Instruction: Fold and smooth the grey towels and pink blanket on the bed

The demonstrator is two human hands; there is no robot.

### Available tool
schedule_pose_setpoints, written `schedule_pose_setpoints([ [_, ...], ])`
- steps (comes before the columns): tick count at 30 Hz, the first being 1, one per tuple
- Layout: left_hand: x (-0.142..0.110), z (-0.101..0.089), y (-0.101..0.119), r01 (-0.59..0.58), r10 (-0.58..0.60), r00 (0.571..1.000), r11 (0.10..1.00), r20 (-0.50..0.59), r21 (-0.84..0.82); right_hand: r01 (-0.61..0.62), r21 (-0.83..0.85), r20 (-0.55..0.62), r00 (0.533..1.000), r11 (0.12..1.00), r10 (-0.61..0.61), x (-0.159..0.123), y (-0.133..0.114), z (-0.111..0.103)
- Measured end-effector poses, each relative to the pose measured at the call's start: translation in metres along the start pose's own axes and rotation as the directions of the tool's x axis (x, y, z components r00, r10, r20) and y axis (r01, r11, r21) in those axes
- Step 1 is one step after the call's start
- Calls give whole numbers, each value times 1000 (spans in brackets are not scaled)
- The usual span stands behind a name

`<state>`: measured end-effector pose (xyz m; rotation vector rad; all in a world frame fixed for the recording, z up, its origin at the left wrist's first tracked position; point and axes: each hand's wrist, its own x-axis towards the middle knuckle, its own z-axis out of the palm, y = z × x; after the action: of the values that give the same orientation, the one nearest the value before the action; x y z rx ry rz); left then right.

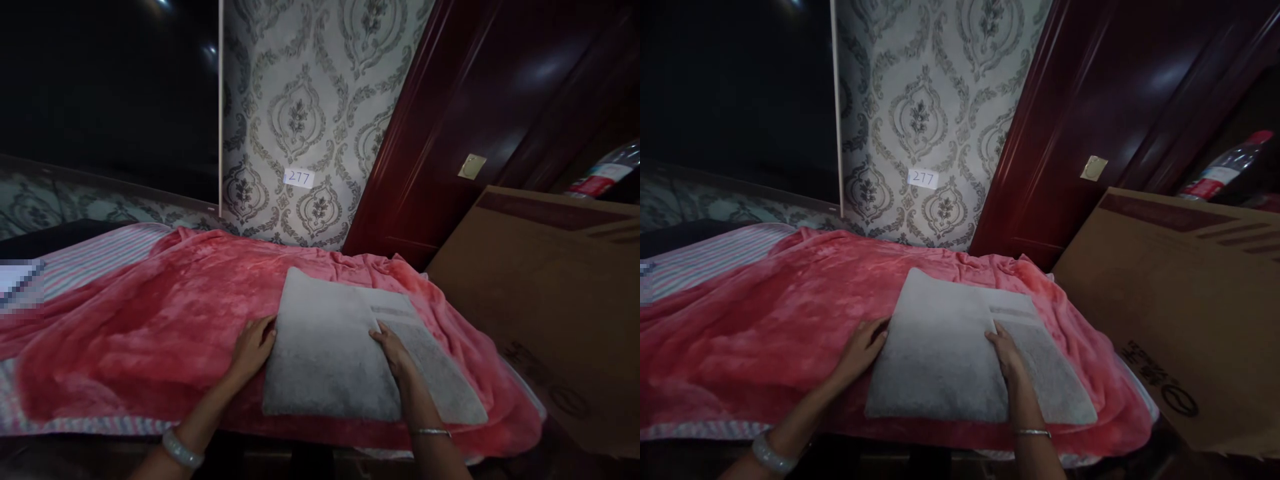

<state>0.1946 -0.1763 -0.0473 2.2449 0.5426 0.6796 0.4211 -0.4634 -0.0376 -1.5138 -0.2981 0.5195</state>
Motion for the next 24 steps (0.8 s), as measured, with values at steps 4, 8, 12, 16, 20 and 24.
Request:
schedule_pose_setpoints([
  [4, -2, -4, 4, 25, -25, 999, 1000, 25, 2, -32, 19, 24, 999, 999, 32, -5, -17, 6],
  [8, -3, -5, 9, 8, -11, 998, 999, 61, 40, 89, 14, 15, 996, 996, -89, -8, -44, 11],
  [12, -3, -6, 12, 25, -29, 998, 998, 61, 51, 147, -24, -4, 989, 989, -147, -3, -50, 10],
  [16, -3, -7, 13, -16, 9, 997, 996, 81, 88, 78, -81, -17, 997, 994, -80, 4, -33, 6],
  [20, -2, -6, 12, -30, 19, 996, 993, 92, 115, 71, -98, -78, 994, 993, -79, 7, -27, 2],
  [24, 0, -5, 12, -46, 36, 997, 989, 74, 140, 77, -122, -180, 979, 990, -98, -5, -25, -10],
])
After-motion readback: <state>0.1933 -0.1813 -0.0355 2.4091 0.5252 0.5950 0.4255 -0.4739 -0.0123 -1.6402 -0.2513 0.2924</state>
